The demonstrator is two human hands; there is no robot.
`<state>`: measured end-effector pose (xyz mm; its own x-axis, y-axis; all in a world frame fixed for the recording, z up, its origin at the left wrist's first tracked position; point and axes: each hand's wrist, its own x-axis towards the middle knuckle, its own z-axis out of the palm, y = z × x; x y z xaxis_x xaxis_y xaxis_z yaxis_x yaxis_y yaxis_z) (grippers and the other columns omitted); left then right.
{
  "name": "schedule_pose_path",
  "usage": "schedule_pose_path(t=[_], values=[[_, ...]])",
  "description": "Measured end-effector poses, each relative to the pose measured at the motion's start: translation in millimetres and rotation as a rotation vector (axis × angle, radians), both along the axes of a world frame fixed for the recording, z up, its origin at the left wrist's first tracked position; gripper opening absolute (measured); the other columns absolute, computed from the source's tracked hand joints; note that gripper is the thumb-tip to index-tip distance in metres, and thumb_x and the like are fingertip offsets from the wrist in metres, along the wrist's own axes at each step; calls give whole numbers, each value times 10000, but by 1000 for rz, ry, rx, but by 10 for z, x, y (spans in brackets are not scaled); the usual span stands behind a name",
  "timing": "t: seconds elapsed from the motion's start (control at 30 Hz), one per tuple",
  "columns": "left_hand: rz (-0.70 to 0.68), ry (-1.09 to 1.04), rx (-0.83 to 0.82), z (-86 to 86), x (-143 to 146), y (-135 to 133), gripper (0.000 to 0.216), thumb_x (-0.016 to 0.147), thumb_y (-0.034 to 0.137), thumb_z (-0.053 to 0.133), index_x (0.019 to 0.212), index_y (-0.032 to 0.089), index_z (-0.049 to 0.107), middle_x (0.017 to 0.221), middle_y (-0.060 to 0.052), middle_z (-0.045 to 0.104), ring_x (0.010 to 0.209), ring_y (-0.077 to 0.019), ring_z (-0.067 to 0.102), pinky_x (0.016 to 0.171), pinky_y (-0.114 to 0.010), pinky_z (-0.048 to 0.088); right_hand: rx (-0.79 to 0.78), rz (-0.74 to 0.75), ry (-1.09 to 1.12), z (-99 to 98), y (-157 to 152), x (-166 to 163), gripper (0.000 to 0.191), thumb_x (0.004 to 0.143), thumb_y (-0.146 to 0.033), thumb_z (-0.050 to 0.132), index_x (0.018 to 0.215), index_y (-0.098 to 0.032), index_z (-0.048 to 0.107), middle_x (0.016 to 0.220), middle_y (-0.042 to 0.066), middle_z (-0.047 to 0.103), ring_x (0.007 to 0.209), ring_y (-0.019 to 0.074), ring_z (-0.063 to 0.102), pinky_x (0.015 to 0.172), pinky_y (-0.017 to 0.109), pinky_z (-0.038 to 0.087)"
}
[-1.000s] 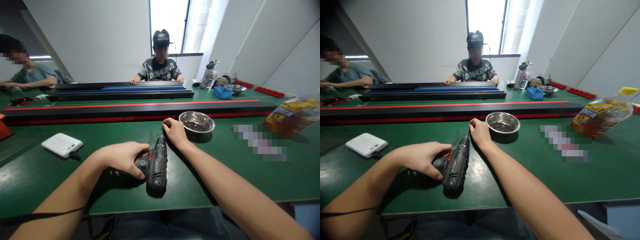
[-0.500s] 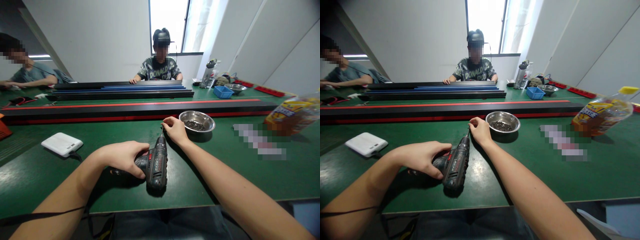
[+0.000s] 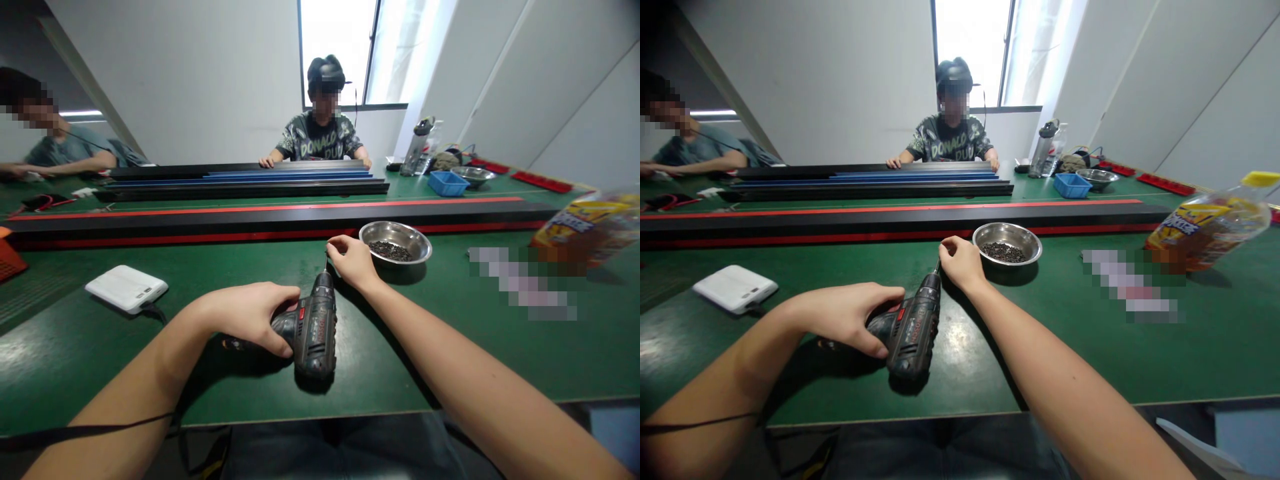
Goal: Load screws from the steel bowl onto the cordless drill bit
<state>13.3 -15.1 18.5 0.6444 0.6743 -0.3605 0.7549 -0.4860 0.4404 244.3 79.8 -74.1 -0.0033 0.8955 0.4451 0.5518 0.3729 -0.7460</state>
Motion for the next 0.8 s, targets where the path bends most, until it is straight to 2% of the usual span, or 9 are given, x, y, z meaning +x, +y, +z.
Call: schedule_pose_path(t=[0.27,0.57,0.8], values=[[3,-7,7,-3,-3,-2,606,642,558,838,1125,245,648,1015,-15,716,872,-227,654,757,-284,492,-32,58,-80,17,-9,-2,222,961,-300,606,902,-211,800,936,60,819,835,223,757,781,315,546],[-9,7,5,-16,-15,5,600,664,551,846,1139,248,640,1029,-8,710,879,-220,648,759,-281,480,-47,97,-69,37,-14,12,222,954,-306,620,873,-207,802,875,44,808,808,215,744,744,302,520],[-9,25,12,-16,-10,8,593,673,551,847,1133,246,631,1031,-6,703,888,-221,651,775,-286,490,-52,88,-79,48,-22,2,203,955,-292,637,899,-194,806,901,55,810,811,210,744,761,297,528]])
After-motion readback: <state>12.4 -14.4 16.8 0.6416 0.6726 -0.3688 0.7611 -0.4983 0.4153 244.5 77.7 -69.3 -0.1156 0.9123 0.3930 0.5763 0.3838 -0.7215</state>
